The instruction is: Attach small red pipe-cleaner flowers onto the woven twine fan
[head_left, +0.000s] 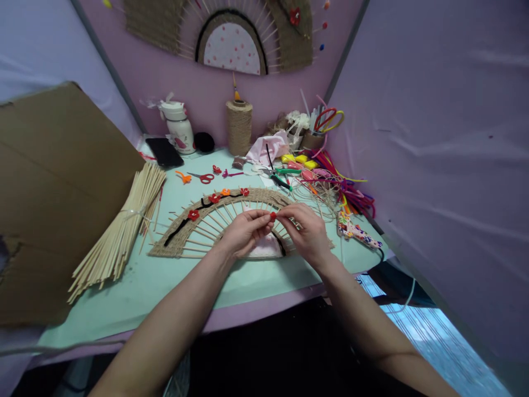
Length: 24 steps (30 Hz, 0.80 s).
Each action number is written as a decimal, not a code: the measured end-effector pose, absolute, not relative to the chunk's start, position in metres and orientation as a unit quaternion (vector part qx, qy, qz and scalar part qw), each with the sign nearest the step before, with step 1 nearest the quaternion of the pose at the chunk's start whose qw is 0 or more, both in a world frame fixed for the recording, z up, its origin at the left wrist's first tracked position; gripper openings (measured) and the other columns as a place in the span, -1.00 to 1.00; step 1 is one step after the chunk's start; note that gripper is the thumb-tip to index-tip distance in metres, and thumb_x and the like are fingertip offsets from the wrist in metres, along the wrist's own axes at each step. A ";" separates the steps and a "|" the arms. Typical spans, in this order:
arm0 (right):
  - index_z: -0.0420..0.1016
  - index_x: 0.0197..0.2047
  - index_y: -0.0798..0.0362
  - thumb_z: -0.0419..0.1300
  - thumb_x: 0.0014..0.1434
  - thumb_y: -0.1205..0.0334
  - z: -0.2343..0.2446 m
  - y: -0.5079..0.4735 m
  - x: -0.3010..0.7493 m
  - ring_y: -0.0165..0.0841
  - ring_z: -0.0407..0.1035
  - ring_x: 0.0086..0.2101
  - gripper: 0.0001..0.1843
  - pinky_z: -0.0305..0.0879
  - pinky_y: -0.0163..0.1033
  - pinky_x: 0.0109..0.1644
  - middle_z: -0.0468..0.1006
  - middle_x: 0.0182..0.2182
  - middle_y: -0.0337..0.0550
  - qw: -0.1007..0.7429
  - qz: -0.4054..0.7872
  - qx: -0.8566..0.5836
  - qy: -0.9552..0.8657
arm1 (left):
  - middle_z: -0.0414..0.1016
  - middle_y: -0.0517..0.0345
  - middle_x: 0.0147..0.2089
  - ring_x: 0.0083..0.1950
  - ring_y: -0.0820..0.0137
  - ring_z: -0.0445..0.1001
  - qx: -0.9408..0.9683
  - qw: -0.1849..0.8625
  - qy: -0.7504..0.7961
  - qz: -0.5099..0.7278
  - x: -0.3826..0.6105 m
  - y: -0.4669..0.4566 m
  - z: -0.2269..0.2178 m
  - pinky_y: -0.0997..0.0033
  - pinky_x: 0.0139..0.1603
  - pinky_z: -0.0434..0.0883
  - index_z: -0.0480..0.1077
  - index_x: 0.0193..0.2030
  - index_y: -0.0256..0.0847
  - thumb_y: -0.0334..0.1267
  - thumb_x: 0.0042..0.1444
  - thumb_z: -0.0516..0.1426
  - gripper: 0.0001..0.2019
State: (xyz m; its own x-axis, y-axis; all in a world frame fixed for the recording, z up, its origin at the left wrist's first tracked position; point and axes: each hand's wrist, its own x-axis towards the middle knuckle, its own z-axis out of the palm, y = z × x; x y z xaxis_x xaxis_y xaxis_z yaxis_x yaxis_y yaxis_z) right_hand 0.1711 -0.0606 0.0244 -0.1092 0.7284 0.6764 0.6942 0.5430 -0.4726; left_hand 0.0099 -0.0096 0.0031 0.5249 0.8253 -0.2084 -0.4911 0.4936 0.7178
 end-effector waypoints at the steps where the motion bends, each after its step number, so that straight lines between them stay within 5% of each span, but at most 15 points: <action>1: 0.52 -0.18 -0.01 0.16 0.28 0.27 0.024 -0.061 0.172 -0.31 0.46 -0.23 -0.89 0.38 -0.18 -0.11 0.60 -0.28 -0.14 0.476 0.029 -0.483 -0.735 | 0.52 0.13 -0.44 -0.44 0.59 0.46 0.299 0.822 0.273 0.400 0.009 -0.009 0.002 0.63 -0.35 0.42 0.53 -0.37 -0.38 -0.34 -0.23 0.44 -0.72; 5: 0.53 -0.09 -0.04 0.16 0.27 0.27 0.024 -0.060 0.174 -0.31 0.48 -0.20 -0.84 0.39 -0.18 -0.10 0.63 -0.21 -0.14 0.479 0.053 -0.486 -0.729 | 0.52 0.11 -0.44 -0.44 0.59 0.47 0.289 0.843 0.259 0.373 0.007 -0.006 -0.001 0.65 -0.37 0.42 0.53 -0.36 -0.39 -0.37 -0.18 0.41 -0.76; 15: 0.57 -0.25 -0.01 0.18 0.25 0.24 0.021 -0.058 0.172 -0.32 0.49 -0.26 -0.88 0.40 -0.19 -0.13 0.62 -0.31 -0.15 0.503 0.096 -0.492 -0.704 | 0.57 0.09 -0.39 -0.40 0.54 0.51 0.317 0.818 0.281 0.388 0.010 -0.010 0.002 0.57 -0.30 0.44 0.51 -0.32 -0.35 -0.34 -0.21 0.42 -0.71; 19: 0.57 -0.24 -0.01 0.19 0.25 0.22 0.014 -0.057 0.172 -0.31 0.49 -0.26 -0.87 0.41 -0.19 -0.13 0.62 -0.28 -0.14 0.507 0.103 -0.518 -0.681 | 0.59 0.13 -0.32 -0.29 0.44 0.55 0.411 0.720 0.311 0.466 0.013 -0.011 0.002 0.45 -0.19 0.45 0.51 -0.21 -0.26 -0.32 -0.22 0.41 -0.64; 24: 0.57 -0.19 -0.02 0.17 0.26 0.24 0.011 -0.059 0.168 -0.30 0.50 -0.21 -0.87 0.41 -0.17 -0.07 0.64 -0.25 -0.14 0.479 0.091 -0.518 -0.703 | 0.60 0.11 -0.29 -0.23 0.38 0.54 0.540 0.585 0.336 0.503 0.014 -0.011 -0.004 0.37 -0.11 0.44 0.52 -0.28 -0.25 -0.31 -0.11 0.33 -0.80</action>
State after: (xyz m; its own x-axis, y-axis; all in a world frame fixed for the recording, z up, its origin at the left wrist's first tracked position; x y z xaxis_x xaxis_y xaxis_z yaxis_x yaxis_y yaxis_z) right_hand 0.1676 -0.0594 0.0107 -0.0043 0.8153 0.5790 0.6418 0.4463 -0.6237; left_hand 0.0140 -0.0114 -0.0041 0.2681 0.9516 0.1502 -0.2251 -0.0897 0.9702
